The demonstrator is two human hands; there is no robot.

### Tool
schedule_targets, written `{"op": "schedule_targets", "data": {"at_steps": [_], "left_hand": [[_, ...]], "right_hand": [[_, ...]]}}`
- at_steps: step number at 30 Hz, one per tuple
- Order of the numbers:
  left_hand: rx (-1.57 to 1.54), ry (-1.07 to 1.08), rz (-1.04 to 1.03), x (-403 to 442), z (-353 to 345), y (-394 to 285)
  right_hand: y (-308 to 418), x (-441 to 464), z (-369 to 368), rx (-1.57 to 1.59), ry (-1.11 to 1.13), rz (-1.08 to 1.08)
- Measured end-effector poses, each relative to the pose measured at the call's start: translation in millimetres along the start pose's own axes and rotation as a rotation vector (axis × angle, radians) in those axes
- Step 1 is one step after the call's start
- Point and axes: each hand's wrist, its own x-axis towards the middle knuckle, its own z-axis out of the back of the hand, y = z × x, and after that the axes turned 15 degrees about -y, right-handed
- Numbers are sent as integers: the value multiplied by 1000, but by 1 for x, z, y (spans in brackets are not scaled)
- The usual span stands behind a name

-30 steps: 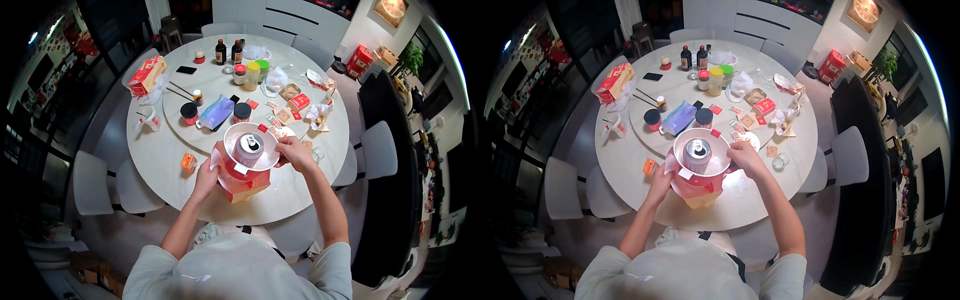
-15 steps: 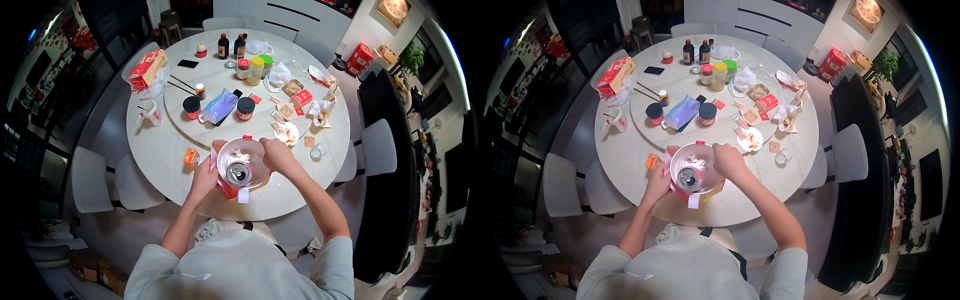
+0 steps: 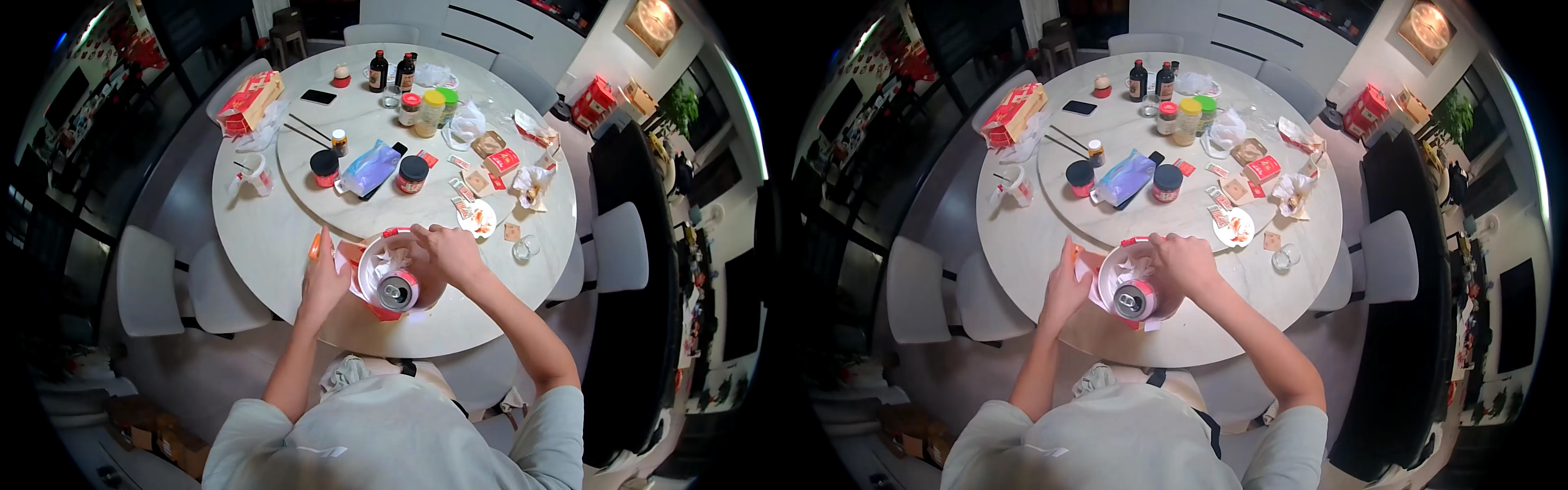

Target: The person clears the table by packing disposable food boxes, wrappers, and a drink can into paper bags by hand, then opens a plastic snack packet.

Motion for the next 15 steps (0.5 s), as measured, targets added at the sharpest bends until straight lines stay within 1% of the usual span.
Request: {"op": "schedule_targets", "data": {"at_steps": [3, 4, 7, 10, 13, 14, 15], "left_hand": [[167, 69, -135, 19, 0, -8], [174, 157, -174, 27, -3, -5], [298, 324, -220, 47, -16, -5], [289, 240, -313, 46, -23, -10], [362, 69, -600, 43, -26, -15], [341, 73, -667, 42, -24, -16], [320, 75, -736, 43, -22, -17]], "right_hand": [[1, -2, 1, 11, -6, 39], [3, -3, 2, 4, -10, 53], [13, -4, 10, -12, 29, 47], [10, -4, 9, -8, 19, 46], [-13, 1, 23, 198, -36, -67], [-19, 2, 36, 257, -40, -174], [-27, 2, 45, 333, -90, -221]]}}
